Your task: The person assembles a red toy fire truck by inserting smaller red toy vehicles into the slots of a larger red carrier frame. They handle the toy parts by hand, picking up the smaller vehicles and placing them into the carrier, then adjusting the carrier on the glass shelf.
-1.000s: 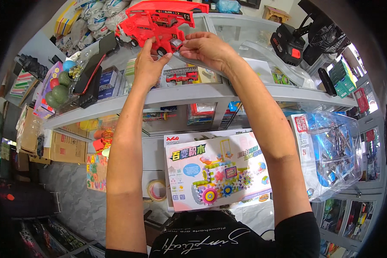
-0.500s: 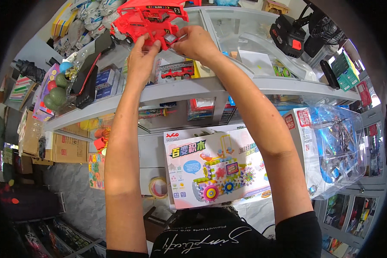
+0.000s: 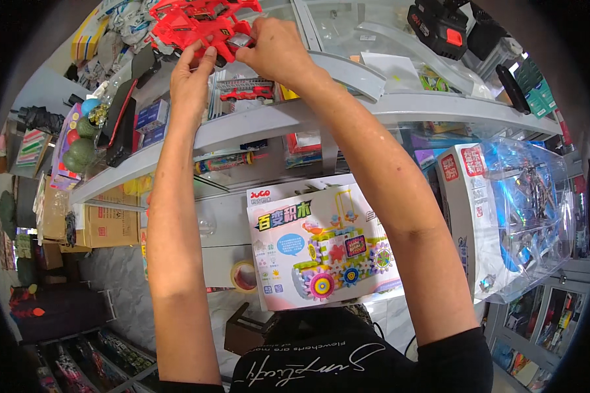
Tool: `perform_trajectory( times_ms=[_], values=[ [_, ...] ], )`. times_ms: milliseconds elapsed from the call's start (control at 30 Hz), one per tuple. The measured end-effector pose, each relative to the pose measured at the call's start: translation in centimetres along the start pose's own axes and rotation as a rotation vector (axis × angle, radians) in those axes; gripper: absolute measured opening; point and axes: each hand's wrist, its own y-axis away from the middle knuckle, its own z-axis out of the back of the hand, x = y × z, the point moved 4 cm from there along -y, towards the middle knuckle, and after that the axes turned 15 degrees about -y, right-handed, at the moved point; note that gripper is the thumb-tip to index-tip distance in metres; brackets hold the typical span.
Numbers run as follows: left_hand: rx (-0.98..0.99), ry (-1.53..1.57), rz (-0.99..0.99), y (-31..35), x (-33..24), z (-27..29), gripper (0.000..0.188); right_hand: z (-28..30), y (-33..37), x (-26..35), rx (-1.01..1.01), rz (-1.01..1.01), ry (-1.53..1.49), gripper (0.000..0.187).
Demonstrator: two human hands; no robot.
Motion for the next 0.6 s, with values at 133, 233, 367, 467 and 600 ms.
perform_trajectory(
  times_ms=[133, 233, 367, 467, 600],
  values=[
    [0.0, 0.038, 0.012, 0.5, -0.9, 0.3, 0.034, 0.2, 0.2, 0.3, 0.006, 0.052, 0.035, 0.03],
    [0.016, 0.046, 0.037, 0.3, -0.5, 0.4, 0.033, -0.2, 0.0, 0.5, 0.014, -0.016, 0.036, 0.029],
    [0.036, 0.056, 0.039, -0.1, 0.0, 0.3, 0.032, 0.1, 0.4, 1.3, 0.076, -0.165, 0.037, 0.028],
    [0.026, 0.029, 0.063, 0.4, -0.6, 0.3, 0.033, 0.2, 0.3, 2.3, 0.063, -0.252, 0.069, 0.027],
    [0.028, 0.01, 0.055, 0.5, -0.9, 0.3, 0.042, -0.1, 0.3, 1.9, 0.056, -0.224, 0.07, 0.027]
  ],
)
